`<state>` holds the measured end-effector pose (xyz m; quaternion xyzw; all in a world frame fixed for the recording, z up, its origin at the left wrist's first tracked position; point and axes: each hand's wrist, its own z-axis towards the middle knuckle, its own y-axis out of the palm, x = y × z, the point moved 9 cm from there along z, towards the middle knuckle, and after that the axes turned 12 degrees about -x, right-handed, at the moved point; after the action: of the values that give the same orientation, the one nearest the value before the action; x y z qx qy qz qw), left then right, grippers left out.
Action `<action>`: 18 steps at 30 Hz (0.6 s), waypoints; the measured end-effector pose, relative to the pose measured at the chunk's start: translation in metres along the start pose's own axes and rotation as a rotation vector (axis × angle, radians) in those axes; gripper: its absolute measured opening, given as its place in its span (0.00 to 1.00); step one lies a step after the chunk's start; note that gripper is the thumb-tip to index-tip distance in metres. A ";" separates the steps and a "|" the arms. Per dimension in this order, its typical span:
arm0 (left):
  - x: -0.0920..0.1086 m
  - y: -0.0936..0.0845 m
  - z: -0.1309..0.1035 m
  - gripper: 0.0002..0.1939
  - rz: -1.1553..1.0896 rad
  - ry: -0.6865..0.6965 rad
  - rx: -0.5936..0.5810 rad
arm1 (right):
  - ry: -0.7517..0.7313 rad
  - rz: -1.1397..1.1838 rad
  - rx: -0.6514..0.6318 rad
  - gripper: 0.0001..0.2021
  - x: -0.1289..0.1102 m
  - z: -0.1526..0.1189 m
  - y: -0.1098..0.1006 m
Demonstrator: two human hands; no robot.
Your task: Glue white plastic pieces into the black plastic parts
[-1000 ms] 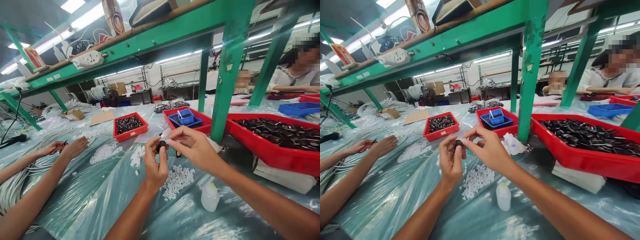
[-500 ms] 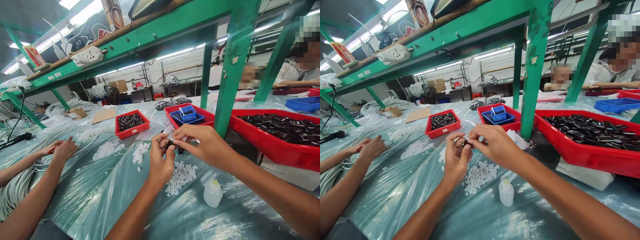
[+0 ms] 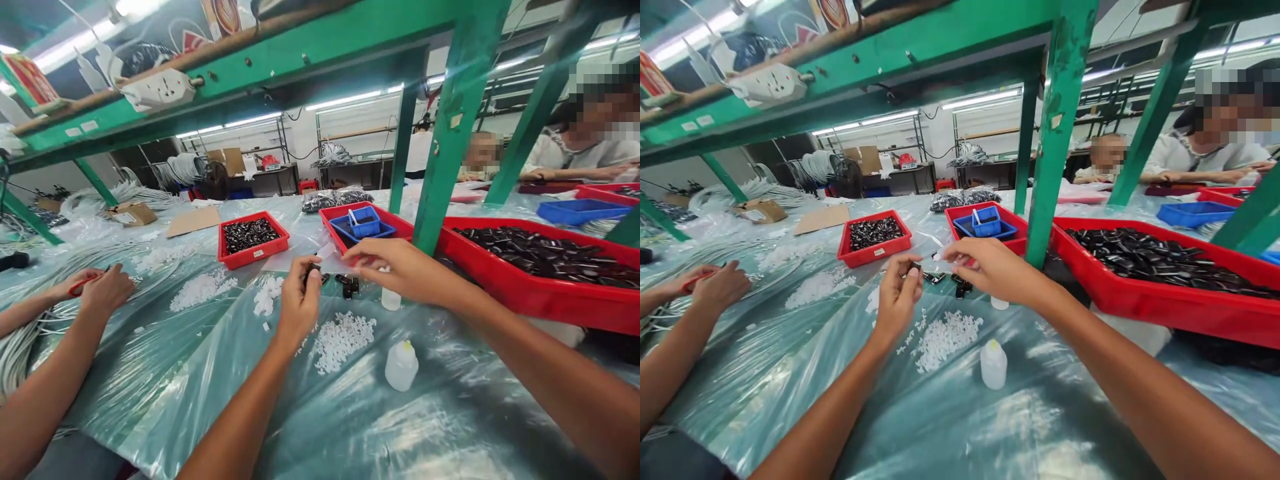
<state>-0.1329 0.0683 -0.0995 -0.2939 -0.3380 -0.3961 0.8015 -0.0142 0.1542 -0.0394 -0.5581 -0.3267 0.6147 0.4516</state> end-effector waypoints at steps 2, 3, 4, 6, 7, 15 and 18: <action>-0.006 -0.003 0.002 0.07 0.033 -0.026 -0.007 | 0.156 -0.098 -0.201 0.12 0.023 0.003 0.024; -0.007 -0.002 0.003 0.07 0.073 -0.033 -0.025 | 0.199 -0.142 -0.327 0.10 0.031 0.002 0.040; -0.007 -0.001 0.004 0.07 0.119 -0.039 -0.040 | 0.226 -0.173 -0.437 0.09 0.037 0.001 0.055; -0.005 0.004 0.005 0.10 0.190 -0.048 -0.074 | 0.275 -0.210 -0.558 0.08 0.044 -0.003 0.076; -0.004 0.006 0.005 0.10 0.210 -0.048 -0.089 | 0.307 -0.237 -0.590 0.08 0.046 -0.004 0.082; -0.006 0.012 0.003 0.02 0.131 -0.117 -0.155 | 0.393 -0.397 -0.643 0.12 0.036 -0.004 0.089; -0.004 0.010 0.004 0.03 0.098 -0.128 -0.130 | 0.403 -0.403 -0.642 0.12 0.040 -0.004 0.091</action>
<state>-0.1274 0.0781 -0.1028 -0.3862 -0.3475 -0.3579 0.7759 -0.0261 0.1561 -0.1377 -0.7042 -0.5092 0.2598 0.4211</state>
